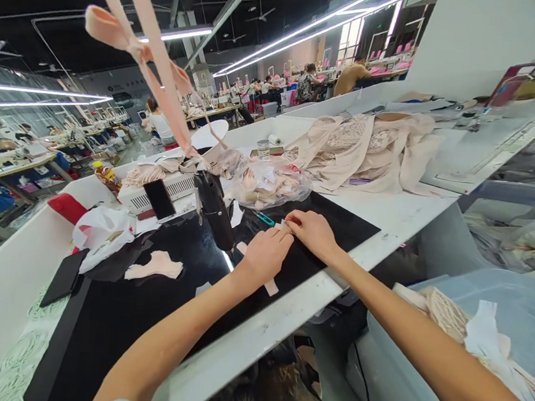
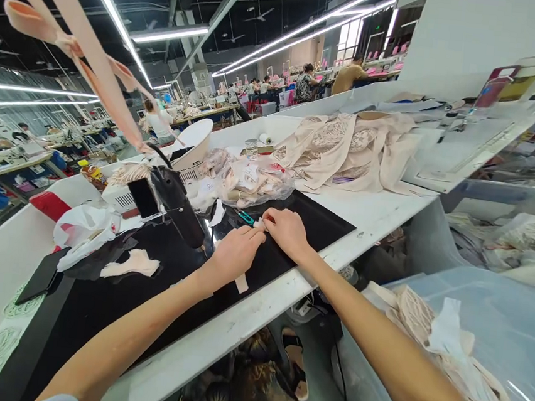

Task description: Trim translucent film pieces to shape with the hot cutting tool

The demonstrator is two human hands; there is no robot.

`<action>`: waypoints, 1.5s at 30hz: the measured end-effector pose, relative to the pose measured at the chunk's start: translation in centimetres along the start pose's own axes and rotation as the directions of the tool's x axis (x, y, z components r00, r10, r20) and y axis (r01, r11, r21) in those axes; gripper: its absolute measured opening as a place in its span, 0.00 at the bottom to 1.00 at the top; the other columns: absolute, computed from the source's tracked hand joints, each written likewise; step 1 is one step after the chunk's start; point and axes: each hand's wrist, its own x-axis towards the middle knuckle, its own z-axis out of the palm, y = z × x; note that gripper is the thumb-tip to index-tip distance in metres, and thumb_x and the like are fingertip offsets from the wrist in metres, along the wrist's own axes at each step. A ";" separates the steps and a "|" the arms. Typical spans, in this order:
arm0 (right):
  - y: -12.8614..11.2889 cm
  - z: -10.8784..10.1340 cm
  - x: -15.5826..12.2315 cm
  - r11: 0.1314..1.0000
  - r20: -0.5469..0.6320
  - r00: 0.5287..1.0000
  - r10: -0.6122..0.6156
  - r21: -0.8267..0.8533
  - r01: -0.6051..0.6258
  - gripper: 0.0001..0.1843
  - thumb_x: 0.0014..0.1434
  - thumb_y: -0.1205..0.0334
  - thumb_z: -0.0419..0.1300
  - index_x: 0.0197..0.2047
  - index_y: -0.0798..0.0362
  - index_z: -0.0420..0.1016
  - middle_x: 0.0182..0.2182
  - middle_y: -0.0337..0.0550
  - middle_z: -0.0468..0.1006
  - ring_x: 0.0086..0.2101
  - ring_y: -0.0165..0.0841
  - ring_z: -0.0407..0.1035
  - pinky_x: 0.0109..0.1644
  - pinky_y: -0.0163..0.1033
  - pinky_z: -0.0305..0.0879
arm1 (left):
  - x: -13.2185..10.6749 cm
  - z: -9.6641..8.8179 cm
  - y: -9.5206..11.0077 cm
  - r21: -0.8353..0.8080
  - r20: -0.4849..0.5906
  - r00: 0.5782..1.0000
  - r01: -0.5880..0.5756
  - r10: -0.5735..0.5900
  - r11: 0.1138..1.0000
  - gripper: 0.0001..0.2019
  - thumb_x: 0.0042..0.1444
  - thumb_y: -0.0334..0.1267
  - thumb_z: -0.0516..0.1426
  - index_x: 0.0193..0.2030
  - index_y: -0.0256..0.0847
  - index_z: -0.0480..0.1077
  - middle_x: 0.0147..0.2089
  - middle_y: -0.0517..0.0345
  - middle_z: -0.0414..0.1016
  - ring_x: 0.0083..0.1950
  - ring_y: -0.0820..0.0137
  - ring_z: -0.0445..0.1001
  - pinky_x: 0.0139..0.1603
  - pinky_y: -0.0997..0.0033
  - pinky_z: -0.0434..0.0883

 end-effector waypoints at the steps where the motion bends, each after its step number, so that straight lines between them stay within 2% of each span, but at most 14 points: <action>1: 0.1 -0.1 0.0 1.000 -0.001 1.000 -0.001 0.006 0.001 0.19 0.67 0.53 0.60 0.57 0.53 0.72 0.55 0.49 0.75 0.50 0.38 0.74 0.53 0.50 0.75 | 0.5 0.3 -0.2 0.011 0.010 1.000 0.010 -0.010 1.000 0.13 0.68 0.27 0.47 0.53 0.37 0.69 0.63 0.48 0.73 0.57 0.60 0.72 0.50 0.60 0.71; 6: 0.4 -0.4 -0.1 0.998 0.000 1.000 -0.008 0.056 0.008 0.19 0.67 0.53 0.60 0.57 0.54 0.72 0.54 0.49 0.75 0.49 0.38 0.74 0.53 0.50 0.75 | 1.4 1.4 -0.9 0.037 0.062 0.997 0.035 -0.038 0.999 0.14 0.66 0.26 0.50 0.56 0.37 0.66 0.63 0.47 0.72 0.56 0.59 0.71 0.50 0.60 0.71; 11: 0.5 -0.6 -0.3 0.989 -0.045 0.999 -0.004 0.150 0.011 0.18 0.67 0.53 0.60 0.55 0.54 0.73 0.52 0.48 0.76 0.48 0.36 0.74 0.52 0.49 0.75 | 2.1 2.0 -1.2 0.041 0.100 0.993 0.051 -0.055 0.998 0.13 0.67 0.26 0.47 0.55 0.35 0.67 0.56 0.47 0.75 0.53 0.59 0.71 0.49 0.61 0.70; 16: 1.2 -0.9 -0.4 0.941 -0.164 0.986 0.021 0.337 0.037 0.07 0.63 0.59 0.61 0.39 0.53 0.79 0.33 0.41 0.81 0.38 0.35 0.75 0.49 0.45 0.71 | 2.6 2.1 -1.3 0.028 0.129 0.989 0.064 -0.067 0.998 0.11 0.68 0.27 0.47 0.50 0.37 0.68 0.50 0.48 0.76 0.51 0.60 0.71 0.49 0.62 0.70; 19: 1.8 -1.7 -0.6 0.855 -0.249 0.966 0.075 0.514 0.066 0.06 0.58 0.60 0.63 0.35 0.51 0.80 0.30 0.39 0.82 0.33 0.35 0.75 0.43 0.41 0.70 | 2.7 2.2 -1.4 0.013 0.135 0.989 0.062 -0.063 0.998 0.10 0.67 0.27 0.48 0.49 0.37 0.68 0.49 0.48 0.76 0.50 0.60 0.71 0.49 0.62 0.70; 23: 2.3 -3.8 -1.4 0.650 -0.353 0.913 0.203 0.746 0.144 0.10 0.56 0.54 0.64 0.37 0.50 0.78 0.33 0.40 0.83 0.35 0.34 0.77 0.44 0.40 0.73 | 2.8 2.4 -1.6 -0.008 0.135 0.989 0.057 -0.056 0.998 0.10 0.66 0.26 0.48 0.48 0.37 0.68 0.48 0.47 0.76 0.50 0.60 0.72 0.50 0.62 0.70; 26: 2.7 -5.8 -2.3 0.496 -0.417 0.854 0.311 0.838 0.228 0.12 0.56 0.52 0.66 0.39 0.49 0.75 0.33 0.38 0.81 0.35 0.32 0.77 0.46 0.41 0.75 | 2.8 2.3 -1.6 -0.024 0.126 0.991 0.057 -0.054 0.998 0.11 0.65 0.24 0.48 0.48 0.37 0.69 0.48 0.47 0.76 0.50 0.60 0.72 0.50 0.62 0.70; 29: 2.9 -7.5 -3.2 0.394 -0.448 0.808 0.382 0.870 0.296 0.13 0.57 0.50 0.66 0.40 0.47 0.73 0.33 0.35 0.79 0.33 0.29 0.76 0.44 0.39 0.76 | 2.8 2.2 -1.6 -0.041 0.111 0.992 0.065 -0.060 0.997 0.11 0.66 0.25 0.48 0.48 0.37 0.69 0.47 0.47 0.76 0.50 0.60 0.72 0.50 0.61 0.70; 32: 2.4 -8.7 -4.1 0.341 -0.469 0.783 0.409 0.874 0.345 0.13 0.56 0.50 0.68 0.40 0.46 0.73 0.34 0.34 0.78 0.30 0.26 0.74 0.41 0.36 0.76 | 2.8 2.0 -1.6 -0.050 0.096 0.993 0.075 -0.070 0.996 0.11 0.67 0.25 0.48 0.48 0.37 0.70 0.46 0.47 0.77 0.50 0.60 0.73 0.50 0.62 0.70; 35: 1.6 -9.4 -4.6 0.310 -0.461 0.778 0.428 0.883 0.353 0.13 0.54 0.52 0.70 0.39 0.47 0.74 0.33 0.35 0.78 0.29 0.26 0.73 0.37 0.34 0.76 | 2.8 1.9 -1.7 -0.048 0.091 0.993 0.079 -0.075 0.996 0.11 0.66 0.26 0.48 0.47 0.36 0.70 0.45 0.47 0.77 0.48 0.60 0.73 0.49 0.62 0.70; 39: 0.9 -9.6 -5.0 0.271 -0.427 0.787 0.446 0.902 0.336 0.14 0.52 0.53 0.71 0.38 0.47 0.74 0.32 0.34 0.79 0.28 0.25 0.73 0.36 0.34 0.76 | 2.6 1.5 -1.8 -0.047 0.093 0.993 0.076 -0.072 0.996 0.11 0.65 0.24 0.49 0.46 0.35 0.70 0.44 0.48 0.77 0.47 0.59 0.74 0.46 0.62 0.69; 45: 0.3 -9.6 -5.8 0.281 -0.395 0.817 0.419 0.913 0.297 0.15 0.53 0.52 0.71 0.39 0.48 0.73 0.33 0.34 0.78 0.27 0.25 0.74 0.34 0.33 0.77 | 2.3 0.7 -1.5 -0.095 0.052 0.998 0.040 -0.035 0.995 0.13 0.64 0.22 0.49 0.48 0.38 0.71 0.50 0.50 0.77 0.51 0.61 0.74 0.51 0.62 0.69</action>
